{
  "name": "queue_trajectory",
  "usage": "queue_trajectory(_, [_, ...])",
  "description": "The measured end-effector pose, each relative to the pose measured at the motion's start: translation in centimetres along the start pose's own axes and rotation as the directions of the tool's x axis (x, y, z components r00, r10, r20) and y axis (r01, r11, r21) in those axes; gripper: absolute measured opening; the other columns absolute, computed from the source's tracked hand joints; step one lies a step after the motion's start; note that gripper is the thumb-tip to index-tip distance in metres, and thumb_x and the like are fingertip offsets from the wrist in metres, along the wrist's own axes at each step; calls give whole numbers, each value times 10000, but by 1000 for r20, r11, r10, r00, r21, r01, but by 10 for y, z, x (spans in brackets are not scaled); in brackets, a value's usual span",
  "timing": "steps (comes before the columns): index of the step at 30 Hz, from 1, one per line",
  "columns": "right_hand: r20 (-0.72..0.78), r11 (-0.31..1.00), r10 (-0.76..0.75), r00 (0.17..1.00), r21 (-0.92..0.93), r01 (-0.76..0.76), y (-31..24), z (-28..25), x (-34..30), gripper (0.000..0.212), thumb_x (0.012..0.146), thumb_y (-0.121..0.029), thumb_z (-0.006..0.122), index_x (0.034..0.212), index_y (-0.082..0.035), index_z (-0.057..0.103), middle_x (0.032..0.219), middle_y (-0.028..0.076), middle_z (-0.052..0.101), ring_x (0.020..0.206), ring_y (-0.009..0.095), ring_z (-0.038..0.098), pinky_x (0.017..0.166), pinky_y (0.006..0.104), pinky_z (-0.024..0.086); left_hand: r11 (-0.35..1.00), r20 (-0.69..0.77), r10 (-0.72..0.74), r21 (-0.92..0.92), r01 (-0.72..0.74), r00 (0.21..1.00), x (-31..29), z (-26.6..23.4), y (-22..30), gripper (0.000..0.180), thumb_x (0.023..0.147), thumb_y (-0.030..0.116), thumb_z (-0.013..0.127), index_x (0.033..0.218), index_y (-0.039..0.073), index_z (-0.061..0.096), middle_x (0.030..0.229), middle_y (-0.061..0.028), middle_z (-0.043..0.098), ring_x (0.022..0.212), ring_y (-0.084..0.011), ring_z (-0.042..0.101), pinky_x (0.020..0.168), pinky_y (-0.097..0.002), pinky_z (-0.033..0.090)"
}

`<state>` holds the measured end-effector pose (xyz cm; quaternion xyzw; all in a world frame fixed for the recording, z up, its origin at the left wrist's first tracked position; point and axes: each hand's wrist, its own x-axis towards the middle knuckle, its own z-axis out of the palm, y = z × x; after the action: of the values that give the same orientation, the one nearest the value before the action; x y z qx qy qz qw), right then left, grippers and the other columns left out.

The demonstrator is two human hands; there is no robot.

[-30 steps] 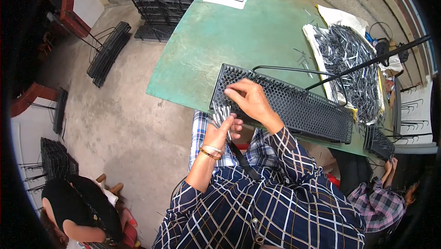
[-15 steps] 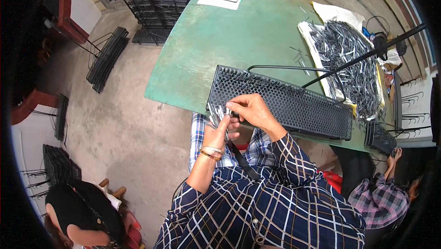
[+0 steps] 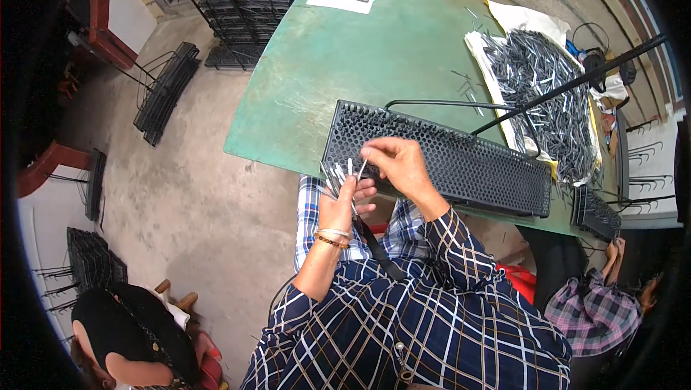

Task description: Picking up metal pins from a pile and inserting them into a perforated metal grid.

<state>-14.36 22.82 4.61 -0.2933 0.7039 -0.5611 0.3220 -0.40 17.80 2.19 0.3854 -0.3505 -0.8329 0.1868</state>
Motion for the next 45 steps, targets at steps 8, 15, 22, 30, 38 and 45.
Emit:
queue_trajectory(8, [-169,849,-509,844,-261,460,-6,10,37,142,808,-97,655,919,-9,670,748,67,629,564,87,541,489,237,420,987,63,-158,23,157,985,2,-5,2,259,886,152,558,1040,-54,529,941,-192,639,780,-219,650,559,-287,553])
queue_trajectory(15, [-82,764,-589,804,-380,521,5,15,42,134,798,-111,643,892,-16,653,809,126,629,709,267,619,615,321,486,984,27,-165,78,162,986,-1,-7,3,231,876,135,568,1008,-53,544,912,-176,642,760,-212,648,531,-284,544])
queue_trajectory(22, [124,542,-650,750,-617,571,2,20,42,166,789,-125,659,924,-28,656,887,93,592,695,252,611,613,328,492,988,11,-155,27,154,988,0,-7,3,228,864,118,588,1016,-48,551,923,-153,646,781,-205,647,563,-282,545])
queue_trajectory(30, [206,898,-179,962,-365,245,-12,4,7,205,777,-171,692,884,4,683,727,106,656,625,149,607,561,259,465,996,58,-45,-80,50,997,1,-10,2,214,874,91,573,1059,-11,541,926,-143,643,788,-206,652,587,-282,559])
queue_trajectory(38, [77,1000,-2,997,-2,2,-5,-1,6,188,801,-156,674,879,15,679,659,16,619,475,51,487,421,197,372,989,29,-79,-121,82,996,2,-8,-3,228,887,119,561,1080,-1,537,960,-157,638,818,-224,654,589,-292,559])
queue_trajectory(45, [-158,958,-278,948,-124,260,-9,5,29,181,810,-150,663,914,-2,678,687,36,628,508,62,518,448,208,402,995,38,-90,-35,91,995,1,-6,-1,208,889,125,559,1042,-13,534,954,-161,637,807,-221,651,585,-291,560])
